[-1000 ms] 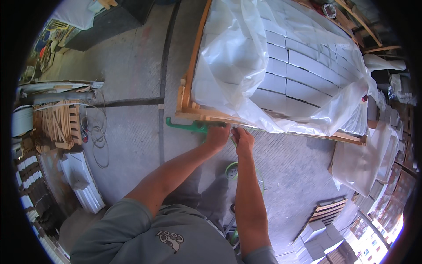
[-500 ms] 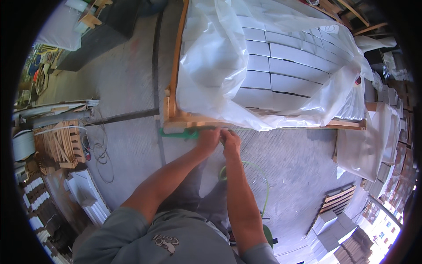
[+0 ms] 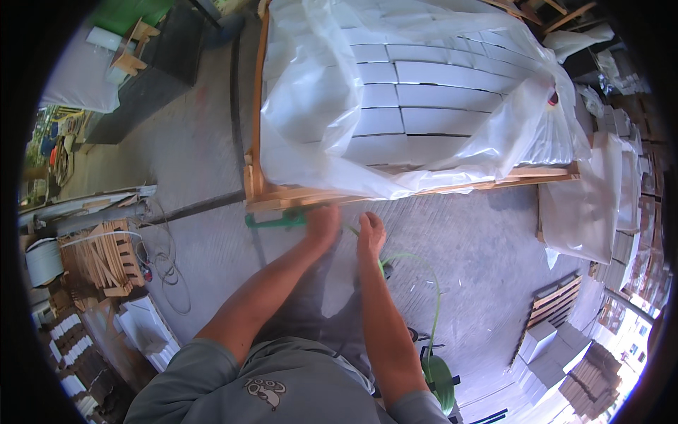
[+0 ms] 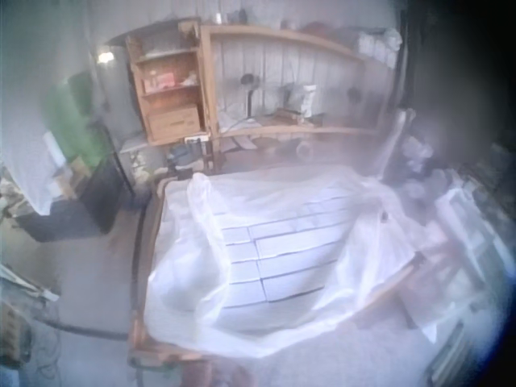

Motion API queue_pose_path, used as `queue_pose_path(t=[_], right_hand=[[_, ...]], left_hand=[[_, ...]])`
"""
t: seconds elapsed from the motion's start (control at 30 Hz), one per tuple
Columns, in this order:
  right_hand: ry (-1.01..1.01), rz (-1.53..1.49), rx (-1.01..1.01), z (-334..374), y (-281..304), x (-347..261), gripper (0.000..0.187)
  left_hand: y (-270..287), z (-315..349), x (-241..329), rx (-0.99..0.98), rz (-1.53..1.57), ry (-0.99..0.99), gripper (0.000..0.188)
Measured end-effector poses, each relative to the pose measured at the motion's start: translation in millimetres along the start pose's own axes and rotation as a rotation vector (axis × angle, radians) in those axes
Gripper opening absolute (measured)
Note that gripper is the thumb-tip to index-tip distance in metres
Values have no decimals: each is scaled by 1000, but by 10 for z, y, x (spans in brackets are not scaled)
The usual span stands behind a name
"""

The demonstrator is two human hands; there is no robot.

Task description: The person secures a plastic-wrapped pallet using green strapping bands and a manual tensioning tool. They position the bands, thread them through the tensioner, crank to tighten, and cut the excess strap, repeating the process on multiple sides of the pallet.

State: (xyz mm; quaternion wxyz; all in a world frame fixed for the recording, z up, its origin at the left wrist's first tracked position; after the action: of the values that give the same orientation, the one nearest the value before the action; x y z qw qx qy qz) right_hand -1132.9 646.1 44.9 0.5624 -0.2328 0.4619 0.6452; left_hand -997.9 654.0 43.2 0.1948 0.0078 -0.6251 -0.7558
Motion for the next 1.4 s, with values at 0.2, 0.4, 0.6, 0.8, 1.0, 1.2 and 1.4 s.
queue_pose_path(t=[0.2, 0.4, 0.6, 0.8, 1.0, 1.2, 1.4], right_hand=[[-155, -39, 1, 485, 1072, 553, 36], [-414, 93, -6, 1233, 2376, 1379, 34], [-579, 258, 99, 2048, 3275, 2283, 32], [-713, -233, 394, 2604, 3792, 2708, 26], [-733, -303, 374, 2941, 4308, 2931, 24], [-634, -671, 710, 3238, 4592, 2898, 28], [-297, -976, 1003, 3724, 5256, 2855, 30]], left_hand=[[-119, -83, 30, 47, -184, 33, 22], [44, -208, 142, -200, -363, -272, 21], [-7, -241, 185, -154, -519, -262, 19], [12, -247, 300, -196, -450, 11, 27], [-28, 397, 832, -163, -298, -131, 35], [-269, 1296, 1227, -745, -21, -202, 34], [-374, 1551, 1245, -1009, 126, -197, 30]])
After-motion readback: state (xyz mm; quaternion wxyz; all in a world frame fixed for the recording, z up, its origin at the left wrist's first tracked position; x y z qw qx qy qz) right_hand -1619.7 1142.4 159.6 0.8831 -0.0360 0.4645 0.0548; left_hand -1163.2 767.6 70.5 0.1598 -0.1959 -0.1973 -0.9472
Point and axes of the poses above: each hand's wrist, its own z-axis away from the middle knuckle, its own y-axis out of the back of the hand, x = y × z, the point moved 1 cm from there along -z, towards the middle knuckle, and after that the axes turned 3 degrees about z, right-handed, at the moved point
